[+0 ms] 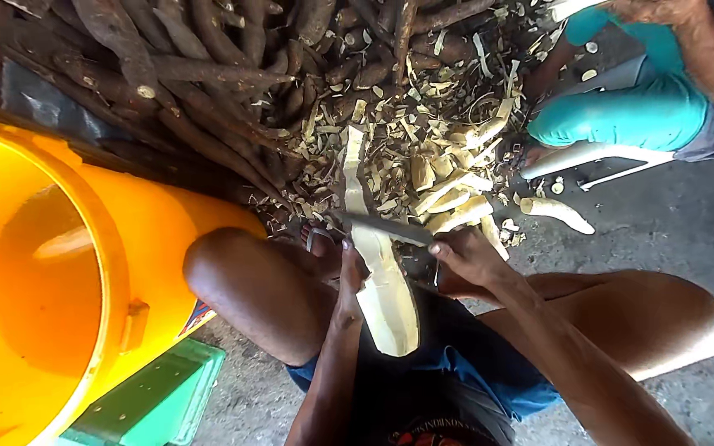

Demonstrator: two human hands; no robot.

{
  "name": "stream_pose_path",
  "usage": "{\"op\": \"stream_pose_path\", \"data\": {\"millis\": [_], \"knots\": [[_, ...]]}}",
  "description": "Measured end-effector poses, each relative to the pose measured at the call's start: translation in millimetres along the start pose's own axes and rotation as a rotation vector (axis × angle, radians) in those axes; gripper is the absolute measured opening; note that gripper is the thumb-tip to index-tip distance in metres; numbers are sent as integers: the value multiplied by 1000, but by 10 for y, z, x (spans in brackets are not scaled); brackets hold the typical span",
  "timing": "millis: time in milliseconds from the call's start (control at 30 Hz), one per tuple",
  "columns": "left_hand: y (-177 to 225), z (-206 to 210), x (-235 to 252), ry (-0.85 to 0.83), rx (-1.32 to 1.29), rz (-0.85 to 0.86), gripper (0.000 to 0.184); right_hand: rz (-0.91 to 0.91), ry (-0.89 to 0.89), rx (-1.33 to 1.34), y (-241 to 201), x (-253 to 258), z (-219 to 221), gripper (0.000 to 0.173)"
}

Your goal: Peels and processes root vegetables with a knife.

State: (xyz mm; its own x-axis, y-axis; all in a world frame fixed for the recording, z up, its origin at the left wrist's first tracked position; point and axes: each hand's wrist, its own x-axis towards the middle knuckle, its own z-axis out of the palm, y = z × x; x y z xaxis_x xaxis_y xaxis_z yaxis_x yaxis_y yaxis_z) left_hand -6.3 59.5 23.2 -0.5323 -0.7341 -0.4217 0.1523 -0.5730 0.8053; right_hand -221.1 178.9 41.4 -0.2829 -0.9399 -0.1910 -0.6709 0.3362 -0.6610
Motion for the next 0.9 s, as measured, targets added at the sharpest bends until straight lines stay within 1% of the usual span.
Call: {"op": "stream_pose_path", "data": {"millis": [33,67,100,167,200,233,300,367,400,433,500,567,600,667,733,800,833,867,900], "knots": [[6,25,3,24,78,53,53,-39,-27,-81,-74,23,-30,85],[5,33,-6,27,118,71,53,-24,-59,-156,-92,38,-74,85],[2,18,-28,-11,115,39,56,22,-71,-210,-31,58,-119,83],[-1,-8,-68,-99,29,-20,64,148,-49,-291,238,97,-176,77],[-15,4,-76,-74,-24,-39,66,181,-33,-316,322,101,-174,77],[17,41,-75,-54,9,-35,59,190,-37,-317,313,97,-172,77],[51,103,-65,35,61,-3,52,173,-117,-233,137,53,-164,78],[57,106,-68,51,128,33,53,91,-143,-162,43,6,-94,83],[57,81,-85,38,139,27,54,94,-146,-154,37,12,-74,82],[43,42,-90,6,114,6,57,138,-136,-167,76,38,-77,78],[-12,-16,-118,-89,-76,-112,63,244,-43,-282,351,122,-86,71],[-187,-121,-90,-263,-355,-268,88,308,68,-419,571,168,-76,71],[-238,-157,-84,-321,-418,-328,96,315,100,-451,604,167,-46,71],[-254,-150,-73,-348,-458,-378,102,344,52,-393,544,120,-27,71],[-244,-133,-47,-332,-462,-372,102,295,-59,-248,409,46,-34,73],[-252,-188,-53,-311,-409,-332,99,143,-136,-79,272,-108,37,78],[-301,-264,-28,-271,-372,-287,93,43,-133,-11,189,-177,61,80],[-393,-393,18,-198,-277,-188,80,-50,-127,28,95,-249,76,82],[-535,-543,121,-93,-107,-43,64,-128,-120,35,7,-307,79,83]]}}
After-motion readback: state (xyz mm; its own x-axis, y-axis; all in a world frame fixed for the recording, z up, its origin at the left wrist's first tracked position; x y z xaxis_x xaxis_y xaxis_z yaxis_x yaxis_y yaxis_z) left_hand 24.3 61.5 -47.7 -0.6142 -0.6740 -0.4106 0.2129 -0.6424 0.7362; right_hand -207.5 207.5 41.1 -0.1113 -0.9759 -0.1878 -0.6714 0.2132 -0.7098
